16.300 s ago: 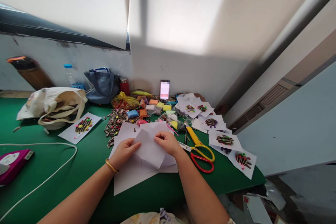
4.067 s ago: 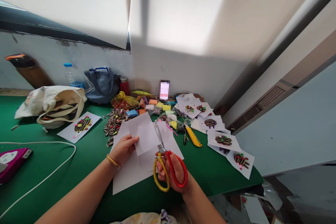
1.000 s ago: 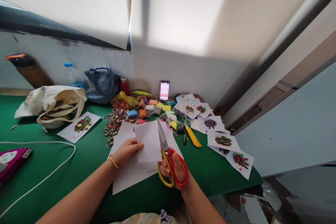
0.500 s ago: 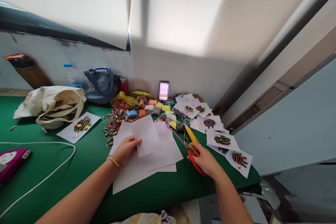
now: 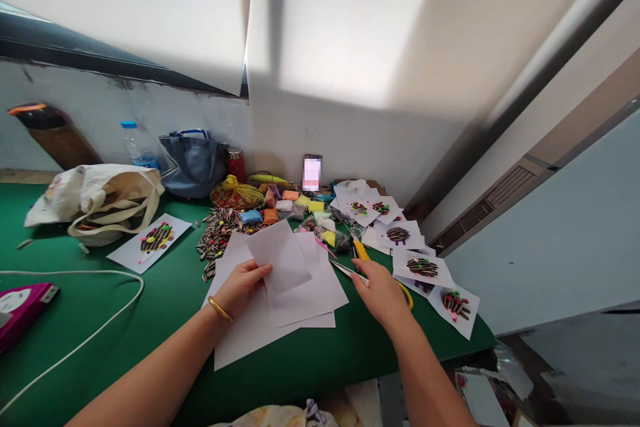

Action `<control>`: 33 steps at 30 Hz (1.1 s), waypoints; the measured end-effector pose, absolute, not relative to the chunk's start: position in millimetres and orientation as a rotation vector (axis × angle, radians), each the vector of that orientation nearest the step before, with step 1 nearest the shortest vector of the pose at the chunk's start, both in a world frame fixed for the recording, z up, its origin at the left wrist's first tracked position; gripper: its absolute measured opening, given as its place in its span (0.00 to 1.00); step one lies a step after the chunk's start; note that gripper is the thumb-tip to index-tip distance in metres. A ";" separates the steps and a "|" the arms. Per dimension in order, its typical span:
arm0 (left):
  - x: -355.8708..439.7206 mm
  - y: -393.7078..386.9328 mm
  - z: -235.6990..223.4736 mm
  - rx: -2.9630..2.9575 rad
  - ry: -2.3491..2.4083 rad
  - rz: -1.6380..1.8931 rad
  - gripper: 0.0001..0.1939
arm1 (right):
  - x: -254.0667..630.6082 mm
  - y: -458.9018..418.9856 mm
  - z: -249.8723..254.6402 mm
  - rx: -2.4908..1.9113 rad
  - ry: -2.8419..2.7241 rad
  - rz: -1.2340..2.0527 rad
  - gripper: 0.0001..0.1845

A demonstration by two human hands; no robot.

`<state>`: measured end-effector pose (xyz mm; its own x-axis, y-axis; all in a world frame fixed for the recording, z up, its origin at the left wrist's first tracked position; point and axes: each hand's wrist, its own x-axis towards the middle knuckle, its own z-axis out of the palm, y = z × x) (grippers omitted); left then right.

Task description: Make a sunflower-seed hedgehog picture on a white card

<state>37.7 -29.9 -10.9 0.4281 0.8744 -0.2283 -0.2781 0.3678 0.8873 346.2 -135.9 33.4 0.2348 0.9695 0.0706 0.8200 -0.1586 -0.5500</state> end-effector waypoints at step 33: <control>31.9 -25.0 -9.9 1.235 1.093 1.143 0.14 | 251.7 -63.8 -37.0 -1.322 -1.215 0.846 0.09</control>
<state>31.9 -25.0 -9.9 0.1164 0.9932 0.0047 -0.0394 -0.0001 0.9992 251.7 -63.8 -37.0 0.2196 0.9620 0.1623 0.1813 0.1233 -0.9757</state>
